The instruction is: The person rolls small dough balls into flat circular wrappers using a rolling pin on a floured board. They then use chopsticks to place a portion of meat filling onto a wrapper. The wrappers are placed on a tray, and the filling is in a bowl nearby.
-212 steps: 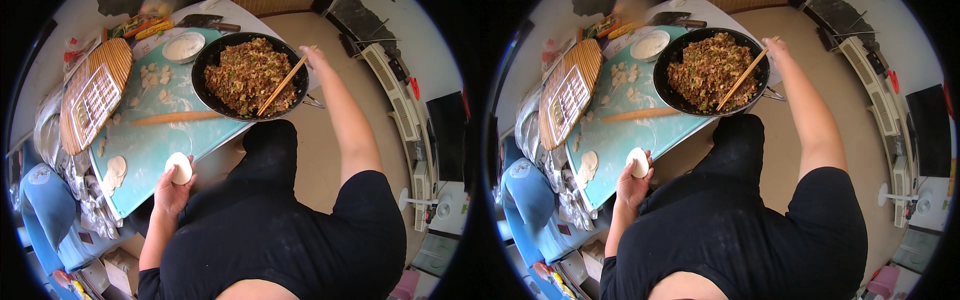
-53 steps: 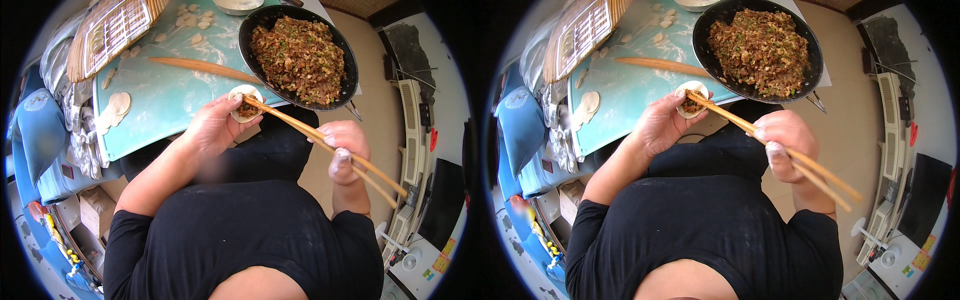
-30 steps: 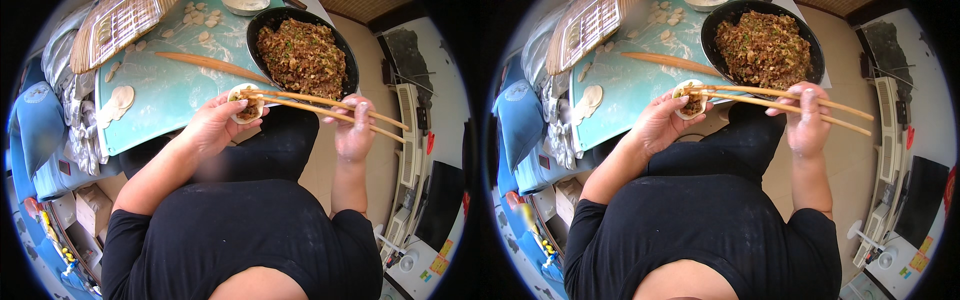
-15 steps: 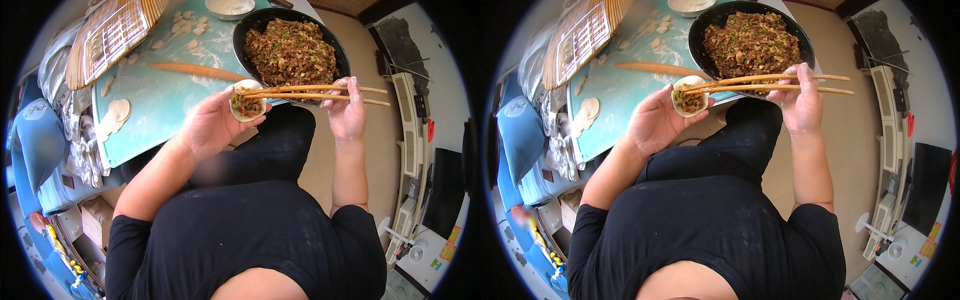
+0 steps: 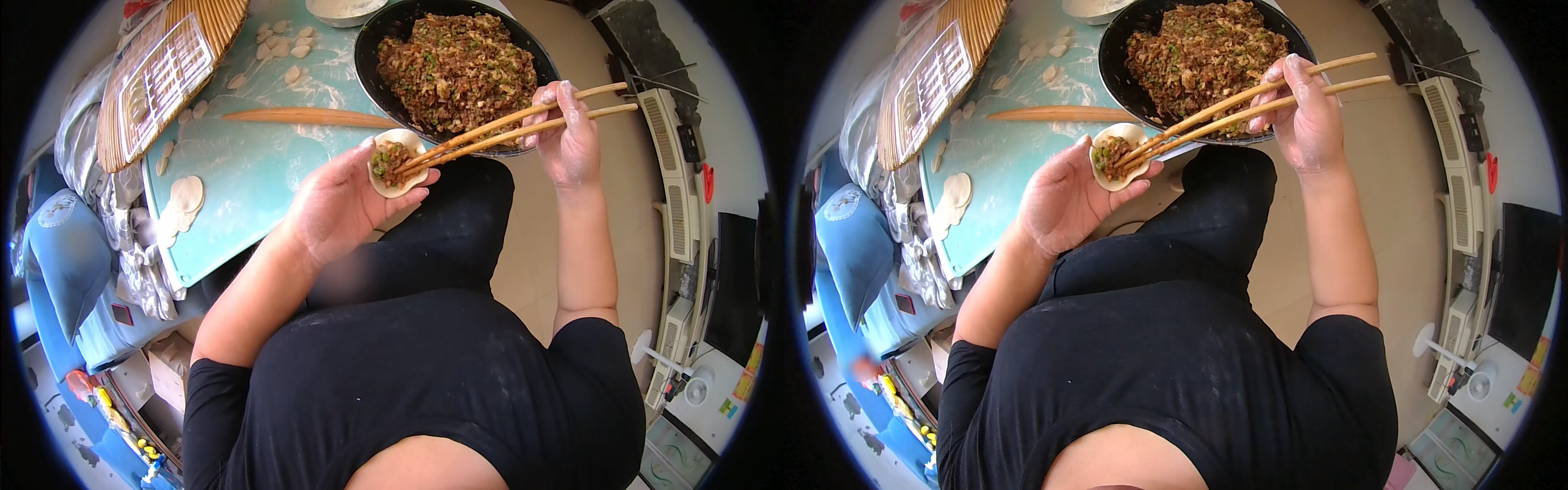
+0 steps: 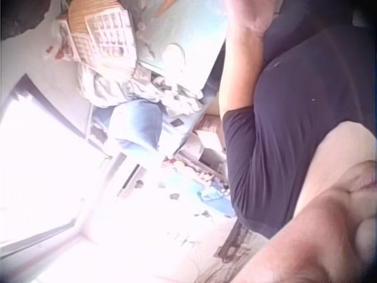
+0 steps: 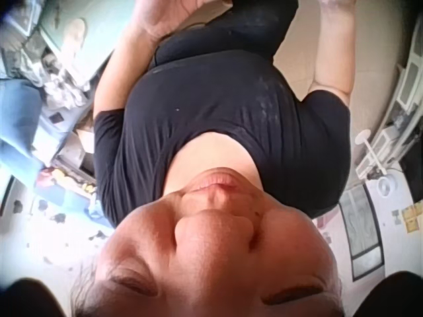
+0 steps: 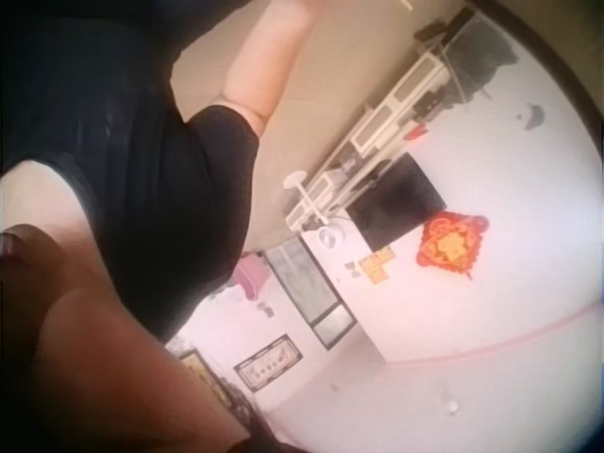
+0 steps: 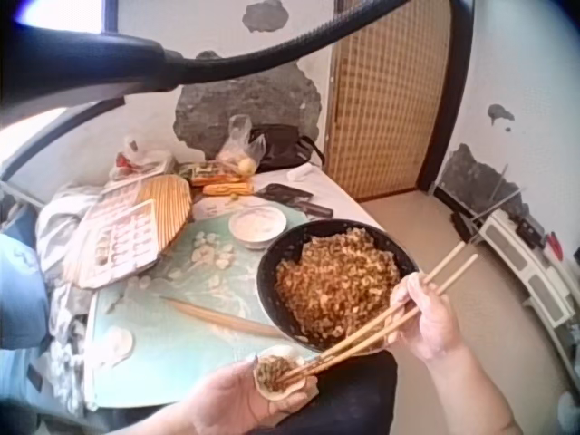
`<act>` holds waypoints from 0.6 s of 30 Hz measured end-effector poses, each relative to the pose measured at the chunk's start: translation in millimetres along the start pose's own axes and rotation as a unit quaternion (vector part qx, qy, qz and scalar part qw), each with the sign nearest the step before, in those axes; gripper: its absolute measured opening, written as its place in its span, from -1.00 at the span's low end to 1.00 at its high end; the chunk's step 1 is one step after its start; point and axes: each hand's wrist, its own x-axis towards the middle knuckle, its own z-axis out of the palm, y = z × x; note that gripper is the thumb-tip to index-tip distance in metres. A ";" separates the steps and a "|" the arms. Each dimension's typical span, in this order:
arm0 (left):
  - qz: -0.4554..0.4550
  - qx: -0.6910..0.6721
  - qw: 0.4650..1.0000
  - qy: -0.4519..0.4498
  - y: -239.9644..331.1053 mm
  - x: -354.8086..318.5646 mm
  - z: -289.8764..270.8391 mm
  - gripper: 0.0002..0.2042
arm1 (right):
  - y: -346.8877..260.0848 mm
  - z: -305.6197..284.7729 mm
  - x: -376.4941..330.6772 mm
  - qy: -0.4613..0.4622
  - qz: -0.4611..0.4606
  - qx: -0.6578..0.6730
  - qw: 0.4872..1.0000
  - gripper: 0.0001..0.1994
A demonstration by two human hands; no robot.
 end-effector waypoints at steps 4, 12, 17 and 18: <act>0.022 0.006 1.000 0.004 -0.4 2.4 -5.9 -0.47 | 0.1 3.5 1.7 -0.004 -0.011 0.026 1.000 -0.69; 0.020 0.028 0.999 0.017 -0.8 4.3 -3.8 -0.44 | 7.4 7.7 4.1 0.014 -0.024 -0.006 1.000 -0.71; 0.031 0.052 0.998 0.029 -2.0 5.1 -4.1 -0.43 | 11.3 16.6 3.9 0.027 -0.029 0.037 0.999 -0.72; 0.033 0.054 0.998 0.029 -2.2 5.6 -4.5 -0.42 | 15.6 16.2 4.9 0.046 -0.023 0.034 0.998 -0.72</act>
